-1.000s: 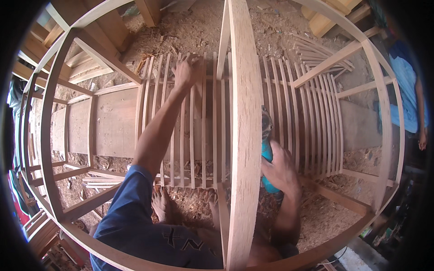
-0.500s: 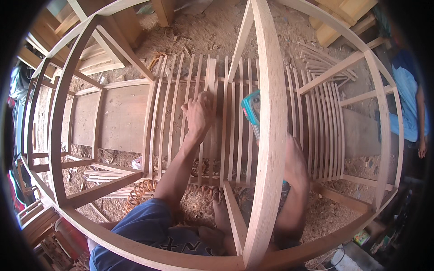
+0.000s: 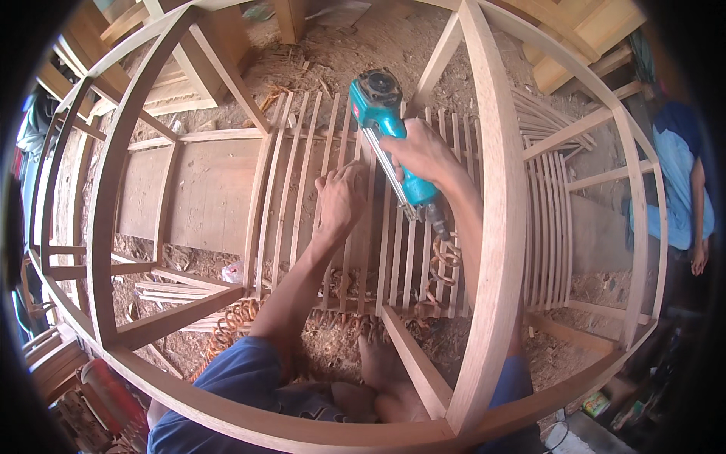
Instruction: The person assembles a curved wooden structure by placing thin wooden slats into a frame and securing them with a nail gun. The person repeatedly picks up slats, positions them, and fastens them to the frame.
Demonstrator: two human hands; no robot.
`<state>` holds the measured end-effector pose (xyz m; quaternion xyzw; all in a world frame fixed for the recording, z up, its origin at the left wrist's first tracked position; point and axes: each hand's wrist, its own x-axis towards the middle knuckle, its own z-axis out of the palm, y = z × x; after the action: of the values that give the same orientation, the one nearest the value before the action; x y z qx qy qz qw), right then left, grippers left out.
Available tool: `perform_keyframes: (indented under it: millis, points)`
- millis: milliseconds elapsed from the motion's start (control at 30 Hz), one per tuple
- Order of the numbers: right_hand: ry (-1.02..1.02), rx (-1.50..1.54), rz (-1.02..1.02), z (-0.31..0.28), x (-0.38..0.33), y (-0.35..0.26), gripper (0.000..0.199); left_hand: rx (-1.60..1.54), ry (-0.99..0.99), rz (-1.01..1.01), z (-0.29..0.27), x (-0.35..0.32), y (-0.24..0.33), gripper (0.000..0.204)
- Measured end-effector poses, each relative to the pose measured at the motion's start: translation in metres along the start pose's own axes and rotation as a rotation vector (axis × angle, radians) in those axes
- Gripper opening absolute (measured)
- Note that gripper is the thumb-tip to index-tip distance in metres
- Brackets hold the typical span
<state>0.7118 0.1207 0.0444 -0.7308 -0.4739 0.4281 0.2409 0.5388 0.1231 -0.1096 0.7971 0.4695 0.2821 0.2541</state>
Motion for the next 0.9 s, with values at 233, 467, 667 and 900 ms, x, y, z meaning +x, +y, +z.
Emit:
perform_keyframes:
  millis: [233,467,667,900]
  points:
    - [-0.041,0.080,0.044,0.012,0.031,-0.001,0.024,-0.018,0.033,0.042,0.000,0.001,-0.002,0.023]
    - [-0.019,0.000,0.054,0.019,0.039,0.009,0.024,-0.030,0.027,0.060,-0.003,-0.001,-0.002,0.021]
    - [-0.021,-0.026,0.052,0.018,0.041,0.010,0.023,-0.014,-0.012,0.040,-0.002,-0.001,-0.003,0.021]
    - [-0.027,-0.020,0.063,0.017,0.041,0.009,0.022,0.007,0.003,0.059,0.002,0.000,-0.008,0.020]
